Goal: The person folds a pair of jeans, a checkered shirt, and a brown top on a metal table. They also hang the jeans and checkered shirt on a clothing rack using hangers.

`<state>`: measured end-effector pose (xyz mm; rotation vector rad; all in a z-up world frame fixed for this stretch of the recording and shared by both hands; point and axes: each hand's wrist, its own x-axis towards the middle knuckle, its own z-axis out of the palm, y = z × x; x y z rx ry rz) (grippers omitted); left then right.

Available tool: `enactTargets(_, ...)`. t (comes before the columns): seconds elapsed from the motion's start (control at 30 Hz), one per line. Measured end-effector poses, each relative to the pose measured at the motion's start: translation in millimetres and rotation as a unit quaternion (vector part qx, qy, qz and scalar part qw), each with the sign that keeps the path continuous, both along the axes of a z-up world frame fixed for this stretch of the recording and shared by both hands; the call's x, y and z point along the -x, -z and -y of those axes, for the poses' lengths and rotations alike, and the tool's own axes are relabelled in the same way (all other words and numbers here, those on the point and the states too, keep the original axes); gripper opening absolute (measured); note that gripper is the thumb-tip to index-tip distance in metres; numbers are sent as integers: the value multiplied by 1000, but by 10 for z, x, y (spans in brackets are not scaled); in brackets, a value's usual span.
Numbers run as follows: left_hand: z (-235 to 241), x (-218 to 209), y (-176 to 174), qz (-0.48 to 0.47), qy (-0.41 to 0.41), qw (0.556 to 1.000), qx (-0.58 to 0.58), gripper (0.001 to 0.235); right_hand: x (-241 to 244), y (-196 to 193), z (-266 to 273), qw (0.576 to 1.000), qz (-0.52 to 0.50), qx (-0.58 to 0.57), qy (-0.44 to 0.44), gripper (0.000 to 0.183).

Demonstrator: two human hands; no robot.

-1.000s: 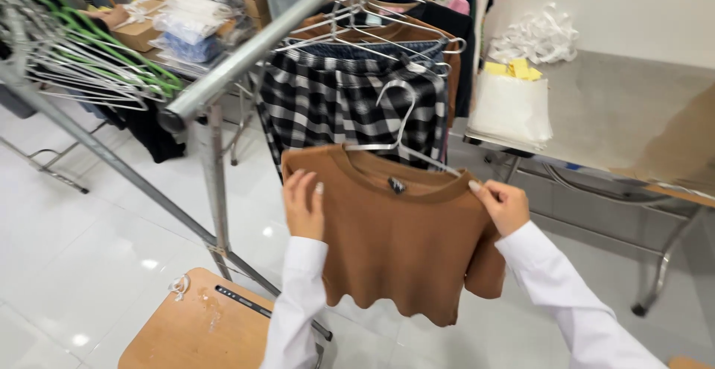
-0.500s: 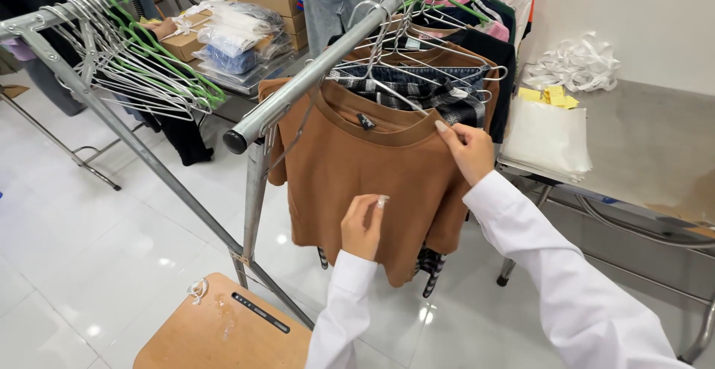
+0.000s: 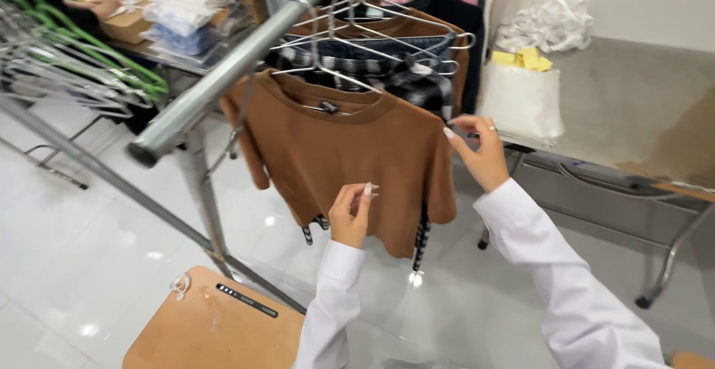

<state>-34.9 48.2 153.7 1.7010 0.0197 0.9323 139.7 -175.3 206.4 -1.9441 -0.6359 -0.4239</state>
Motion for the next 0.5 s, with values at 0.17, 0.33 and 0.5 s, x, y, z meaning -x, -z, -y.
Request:
enactTargets(0.17, 415, -255, 97, -4, 53, 998, 19, 14, 304, 140, 745, 994, 2, -107, 35, 10)
enactTargets(0.33, 985, -512, 256, -39, 90, 992, 79, 16, 613, 301, 1538, 978, -40, -188, 87, 8)
enactTargets(0.5, 1684, -906, 414, -98, 106, 978, 152, 17, 767, 555, 2448, 927, -174, -284, 174, 16)
